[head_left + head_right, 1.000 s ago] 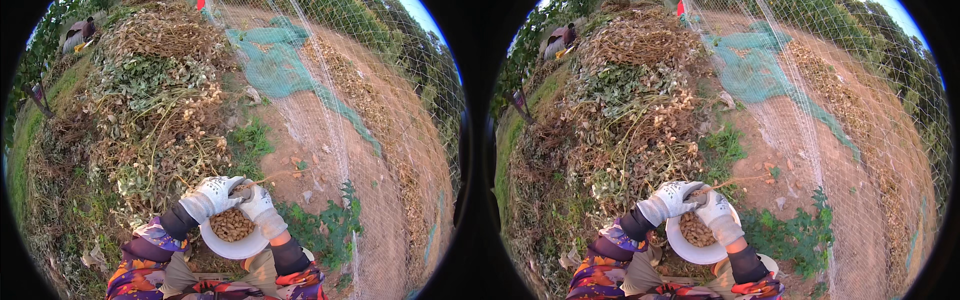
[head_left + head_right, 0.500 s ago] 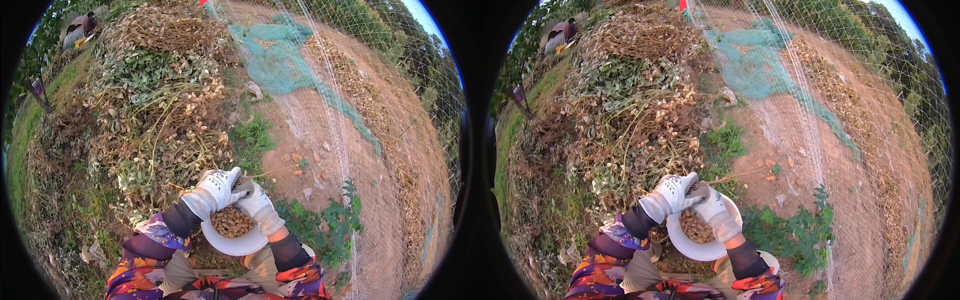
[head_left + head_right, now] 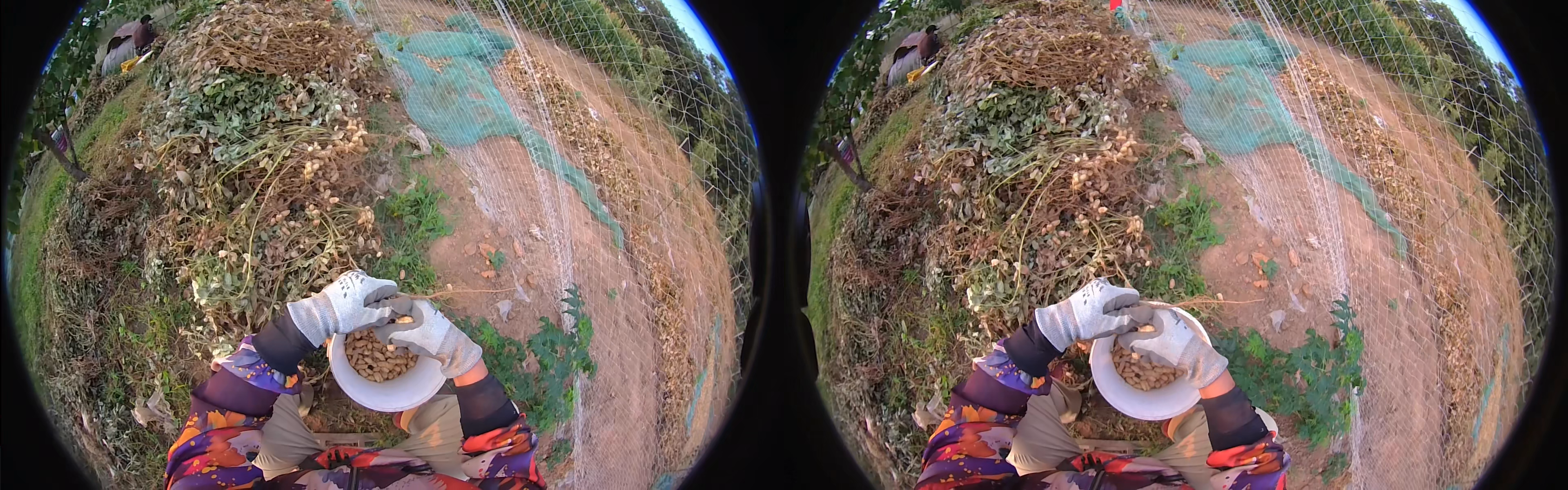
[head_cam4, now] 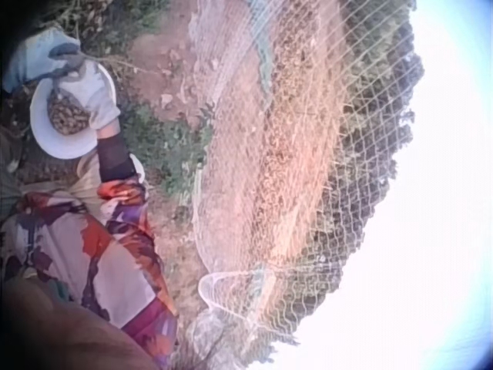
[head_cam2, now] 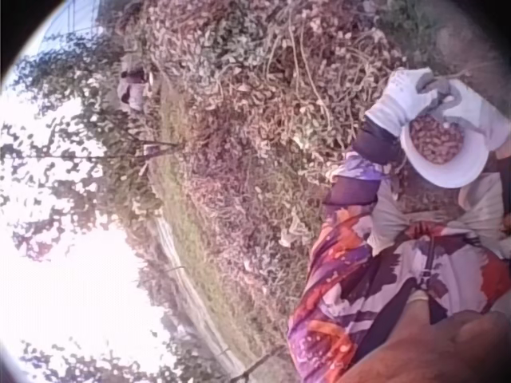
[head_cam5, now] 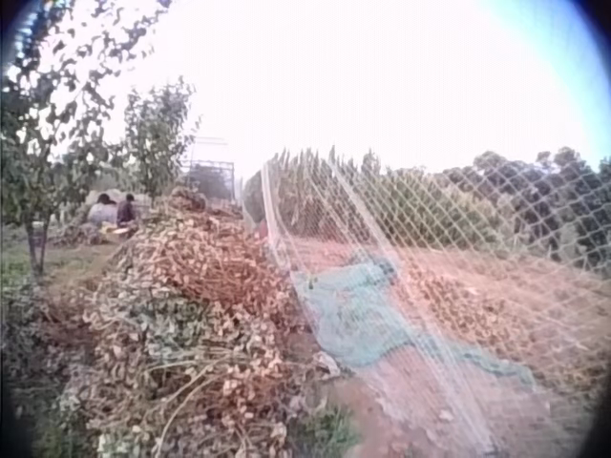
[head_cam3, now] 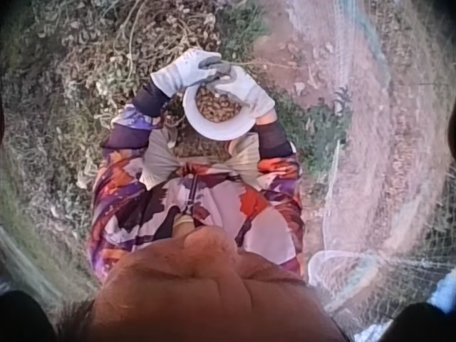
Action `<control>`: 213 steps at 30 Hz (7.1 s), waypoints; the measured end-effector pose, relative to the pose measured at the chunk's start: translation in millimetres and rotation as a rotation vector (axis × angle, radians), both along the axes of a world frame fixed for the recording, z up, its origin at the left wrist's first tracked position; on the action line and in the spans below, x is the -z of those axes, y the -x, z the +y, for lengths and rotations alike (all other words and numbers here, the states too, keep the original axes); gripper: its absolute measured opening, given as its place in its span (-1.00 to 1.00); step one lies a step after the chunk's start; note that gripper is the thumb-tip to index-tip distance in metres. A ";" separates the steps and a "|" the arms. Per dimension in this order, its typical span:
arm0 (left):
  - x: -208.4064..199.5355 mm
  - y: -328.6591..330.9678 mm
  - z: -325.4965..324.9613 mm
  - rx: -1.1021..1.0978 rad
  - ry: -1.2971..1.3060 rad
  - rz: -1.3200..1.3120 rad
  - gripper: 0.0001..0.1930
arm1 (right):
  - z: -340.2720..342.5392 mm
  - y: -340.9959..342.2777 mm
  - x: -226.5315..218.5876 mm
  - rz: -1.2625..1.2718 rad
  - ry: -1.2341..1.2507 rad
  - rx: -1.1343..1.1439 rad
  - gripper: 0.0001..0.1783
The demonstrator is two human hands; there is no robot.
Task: The person sits on the ground and removes peanuts from their pods by hand, placing the shelled nuts into a white bowl. The person repeatedly picks up peanut vines from a large pile, shells the nuts, and discards the empty pods.
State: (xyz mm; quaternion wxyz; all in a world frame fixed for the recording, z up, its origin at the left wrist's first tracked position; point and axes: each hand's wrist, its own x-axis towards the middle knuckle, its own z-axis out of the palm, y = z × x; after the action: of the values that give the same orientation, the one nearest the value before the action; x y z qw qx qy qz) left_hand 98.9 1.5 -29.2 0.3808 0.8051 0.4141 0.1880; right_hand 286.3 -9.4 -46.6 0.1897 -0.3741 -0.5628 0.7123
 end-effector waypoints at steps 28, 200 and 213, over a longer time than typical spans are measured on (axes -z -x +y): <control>0.5 -10.8 -13.0 0.026 -0.012 -0.044 -0.61 | 3.7 -10.9 -4.9 0.168 0.138 -0.120 -0.60; 267.9 438.5 37.2 -1.084 0.513 1.113 -0.28 | 24.1 41.1 66.7 -1.027 -0.889 -0.544 -0.38; 135.9 389.7 -92.5 -1.372 -0.366 0.580 -0.45 | 10.7 36.8 33.0 -1.080 -0.820 -0.646 -0.41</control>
State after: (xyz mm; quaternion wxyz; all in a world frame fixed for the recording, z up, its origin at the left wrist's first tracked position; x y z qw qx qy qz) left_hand -290.7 -91.0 -165.1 -0.0844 0.4350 0.8667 0.2290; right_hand 249.5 1.3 -79.6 -0.2073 -0.3870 -0.8796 0.1830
